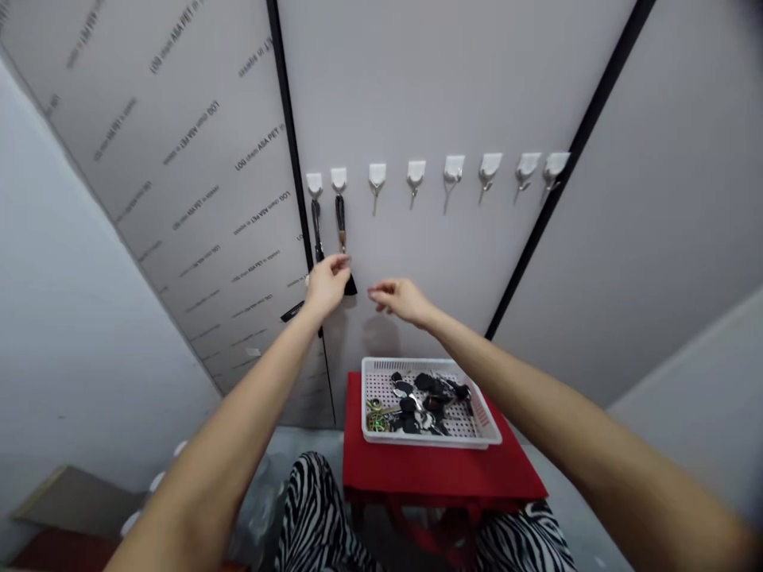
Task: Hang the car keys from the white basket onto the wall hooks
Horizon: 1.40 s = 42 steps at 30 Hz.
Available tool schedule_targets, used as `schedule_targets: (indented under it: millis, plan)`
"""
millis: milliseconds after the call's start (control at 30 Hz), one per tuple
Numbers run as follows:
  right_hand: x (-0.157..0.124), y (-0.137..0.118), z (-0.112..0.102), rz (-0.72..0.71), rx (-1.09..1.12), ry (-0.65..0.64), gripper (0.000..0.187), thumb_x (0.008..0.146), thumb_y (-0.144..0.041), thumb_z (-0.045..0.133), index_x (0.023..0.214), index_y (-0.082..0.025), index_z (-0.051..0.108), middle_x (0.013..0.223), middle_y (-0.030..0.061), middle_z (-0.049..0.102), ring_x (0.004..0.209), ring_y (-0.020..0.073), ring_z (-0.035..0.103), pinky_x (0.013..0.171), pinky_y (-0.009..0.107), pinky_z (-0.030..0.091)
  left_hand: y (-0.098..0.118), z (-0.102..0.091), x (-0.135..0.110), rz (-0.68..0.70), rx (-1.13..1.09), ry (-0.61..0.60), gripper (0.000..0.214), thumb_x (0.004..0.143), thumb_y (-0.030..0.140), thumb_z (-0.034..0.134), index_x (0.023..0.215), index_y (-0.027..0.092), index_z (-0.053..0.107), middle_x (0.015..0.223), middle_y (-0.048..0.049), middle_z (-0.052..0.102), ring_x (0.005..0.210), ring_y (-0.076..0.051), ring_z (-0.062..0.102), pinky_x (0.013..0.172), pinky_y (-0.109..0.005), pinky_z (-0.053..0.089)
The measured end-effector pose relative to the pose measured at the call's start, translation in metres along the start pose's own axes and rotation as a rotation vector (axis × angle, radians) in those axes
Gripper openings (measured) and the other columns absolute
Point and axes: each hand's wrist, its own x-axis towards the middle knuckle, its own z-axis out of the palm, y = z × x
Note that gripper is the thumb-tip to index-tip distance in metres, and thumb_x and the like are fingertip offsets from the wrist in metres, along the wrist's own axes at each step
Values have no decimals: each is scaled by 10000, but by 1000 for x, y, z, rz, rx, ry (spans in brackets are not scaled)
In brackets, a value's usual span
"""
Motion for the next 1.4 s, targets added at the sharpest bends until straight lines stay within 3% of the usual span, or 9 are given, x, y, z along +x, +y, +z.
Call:
schedule_targets:
  millis: [67, 200, 367, 467, 700, 900, 1133, 1267, 1400]
  plan:
    - [-32, 34, 4, 44, -92, -118, 242, 639, -237, 463, 809, -101, 567, 637, 42, 604, 519, 87, 524, 507, 189, 393, -16, 15, -34, -22, 14, -98, 273, 619, 134, 433, 874, 135, 529, 786, -36, 562, 695, -100, 496, 685, -243, 390]
    - [-85, 94, 14, 102, -301, -155, 217, 629, -222, 458, 781, -134, 586, 720, 51, 614, 635, 132, 541, 606, 234, 393, -48, 51, -101, -88, 171, -366, 268, 615, 116, 430, 860, 131, 537, 793, -55, 551, 700, -122, 487, 692, -259, 382]
    - [-117, 129, 12, 72, -502, -99, 226, 636, -171, 430, 807, -151, 577, 840, 56, 586, 796, 154, 501, 727, 249, 351, -66, 81, -145, 50, 428, -641, 306, 638, 106, 380, 899, 183, 522, 880, -47, 514, 835, -154, 446, 760, -261, 336]
    - [-122, 139, 6, 120, -612, -8, 267, 647, -187, 426, 877, -134, 549, 898, 78, 556, 865, 170, 461, 773, 260, 321, -66, 88, -149, 85, 523, -685, 325, 659, 111, 347, 938, 184, 499, 915, -58, 490, 871, -168, 428, 758, -262, 330]
    - [-124, 139, 5, 119, -618, -40, 258, 667, -213, 405, 867, -141, 553, 883, 77, 553, 844, 164, 455, 759, 261, 316, -65, 89, -148, 75, 583, -651, 296, 665, 114, 341, 907, 186, 495, 913, -59, 483, 852, -162, 438, 727, -255, 332]
    - [-132, 125, 13, 34, -631, -172, 244, 655, -272, 429, 814, -165, 580, 827, 62, 569, 797, 171, 450, 729, 283, 312, -64, 87, -153, 97, 529, -815, 215, 629, 254, 451, 818, 209, 543, 806, -47, 549, 765, -183, 485, 685, -275, 345]
    - [-137, 120, 16, -9, -673, -306, 265, 596, -221, 462, 832, -190, 578, 891, 58, 549, 863, 196, 417, 753, 318, 288, -62, 94, -156, 47, 523, -788, 259, 605, 188, 452, 849, 197, 538, 833, -72, 559, 790, -200, 488, 676, -280, 346]
    - [-138, 122, 14, -10, -614, -299, 239, 589, -205, 458, 787, -180, 587, 877, 57, 555, 852, 182, 431, 752, 299, 301, -65, 95, -154, -36, 408, -777, 153, 584, 188, 471, 703, 182, 566, 703, -30, 562, 691, -155, 489, 613, -232, 343]
    - [-138, 123, 12, -14, -508, -242, 233, 593, -177, 437, 768, -169, 590, 846, 54, 570, 847, 174, 447, 759, 290, 317, -67, 94, -150, -208, 114, -770, 118, 602, 191, 438, 596, 147, 547, 525, 15, 515, 546, -104, 456, 538, -199, 332]
